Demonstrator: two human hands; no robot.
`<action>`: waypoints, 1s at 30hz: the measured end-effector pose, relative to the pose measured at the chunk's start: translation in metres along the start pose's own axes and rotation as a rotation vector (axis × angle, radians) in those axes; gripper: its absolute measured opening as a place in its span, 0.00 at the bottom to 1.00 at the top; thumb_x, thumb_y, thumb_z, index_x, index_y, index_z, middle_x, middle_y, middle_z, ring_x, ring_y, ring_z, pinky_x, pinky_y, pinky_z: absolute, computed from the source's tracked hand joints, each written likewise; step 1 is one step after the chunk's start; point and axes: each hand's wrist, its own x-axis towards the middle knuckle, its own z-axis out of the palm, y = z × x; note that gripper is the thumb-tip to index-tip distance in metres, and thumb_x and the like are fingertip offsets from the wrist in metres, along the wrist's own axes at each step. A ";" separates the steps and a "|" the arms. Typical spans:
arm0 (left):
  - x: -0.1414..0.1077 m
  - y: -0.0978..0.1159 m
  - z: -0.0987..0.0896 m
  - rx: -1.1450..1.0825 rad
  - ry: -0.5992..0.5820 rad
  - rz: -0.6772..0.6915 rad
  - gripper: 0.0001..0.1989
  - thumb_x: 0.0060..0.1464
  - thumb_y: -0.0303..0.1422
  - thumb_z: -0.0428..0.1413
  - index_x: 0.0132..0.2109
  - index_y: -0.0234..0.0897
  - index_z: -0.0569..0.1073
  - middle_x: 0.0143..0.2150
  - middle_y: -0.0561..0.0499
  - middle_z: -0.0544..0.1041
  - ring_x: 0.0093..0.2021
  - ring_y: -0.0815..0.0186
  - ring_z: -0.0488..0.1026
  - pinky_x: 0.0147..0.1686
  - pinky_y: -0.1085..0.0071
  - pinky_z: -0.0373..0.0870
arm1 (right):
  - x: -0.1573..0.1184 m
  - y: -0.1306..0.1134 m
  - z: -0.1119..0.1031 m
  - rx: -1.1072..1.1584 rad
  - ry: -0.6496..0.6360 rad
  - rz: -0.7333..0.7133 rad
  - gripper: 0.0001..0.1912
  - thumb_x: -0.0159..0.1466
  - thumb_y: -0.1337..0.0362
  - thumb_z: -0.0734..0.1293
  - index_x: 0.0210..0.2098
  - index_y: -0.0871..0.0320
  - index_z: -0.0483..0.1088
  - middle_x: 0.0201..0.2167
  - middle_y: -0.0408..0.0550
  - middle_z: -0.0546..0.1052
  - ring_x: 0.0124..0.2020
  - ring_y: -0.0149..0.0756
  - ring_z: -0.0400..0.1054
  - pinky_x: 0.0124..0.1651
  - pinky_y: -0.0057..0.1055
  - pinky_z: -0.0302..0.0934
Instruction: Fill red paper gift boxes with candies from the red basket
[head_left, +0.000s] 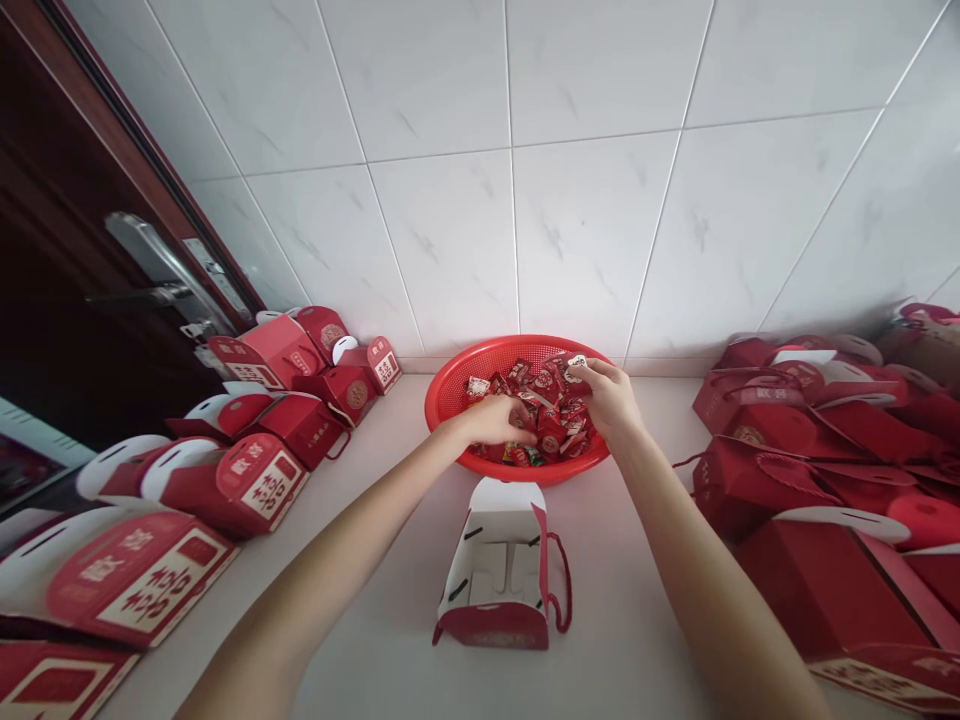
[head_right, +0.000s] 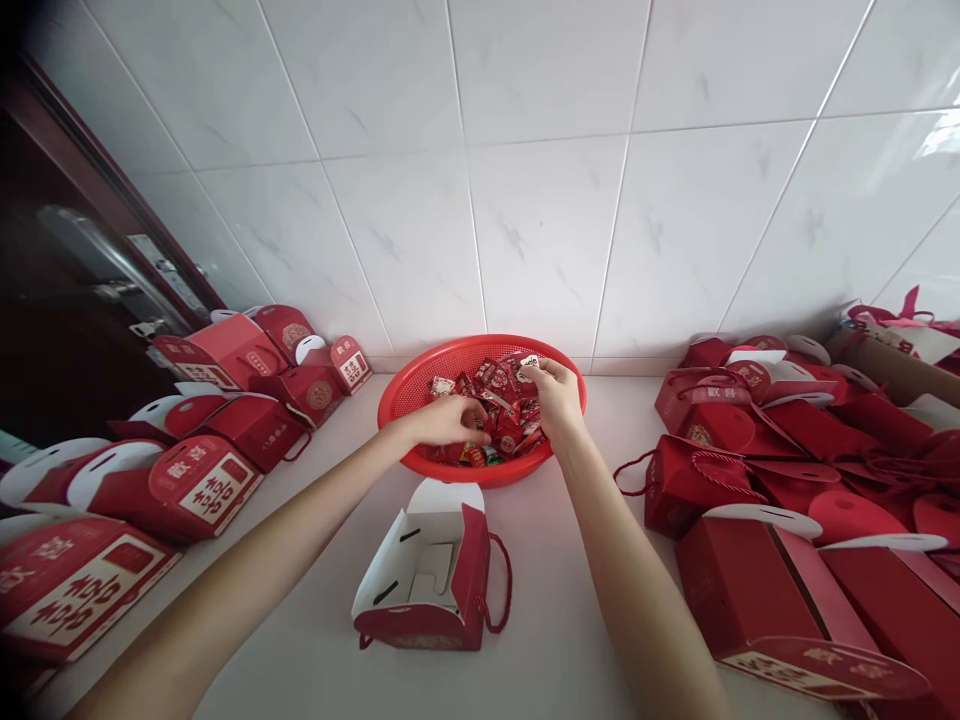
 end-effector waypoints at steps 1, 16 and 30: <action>-0.001 0.000 0.000 0.048 -0.062 -0.015 0.17 0.37 0.37 0.70 0.36 0.37 0.78 0.29 0.51 0.79 0.31 0.60 0.76 0.30 0.70 0.68 | 0.001 0.001 0.000 -0.002 0.015 -0.010 0.10 0.42 0.62 0.76 0.22 0.56 0.73 0.21 0.41 0.75 0.25 0.31 0.66 0.30 0.30 0.61; -0.004 0.006 -0.001 0.192 -0.159 0.044 0.11 0.45 0.31 0.61 0.38 0.40 0.82 0.32 0.50 0.82 0.30 0.61 0.75 0.29 0.71 0.67 | 0.002 0.002 -0.002 -0.037 0.047 -0.033 0.10 0.43 0.60 0.75 0.21 0.56 0.71 0.19 0.40 0.72 0.24 0.30 0.63 0.28 0.28 0.58; -0.017 0.015 -0.009 -0.187 0.206 0.178 0.12 0.43 0.38 0.64 0.35 0.36 0.78 0.33 0.48 0.79 0.36 0.58 0.76 0.41 0.65 0.70 | -0.007 -0.012 0.002 0.205 -0.082 0.007 0.08 0.46 0.62 0.75 0.25 0.55 0.74 0.28 0.43 0.79 0.32 0.35 0.72 0.36 0.30 0.68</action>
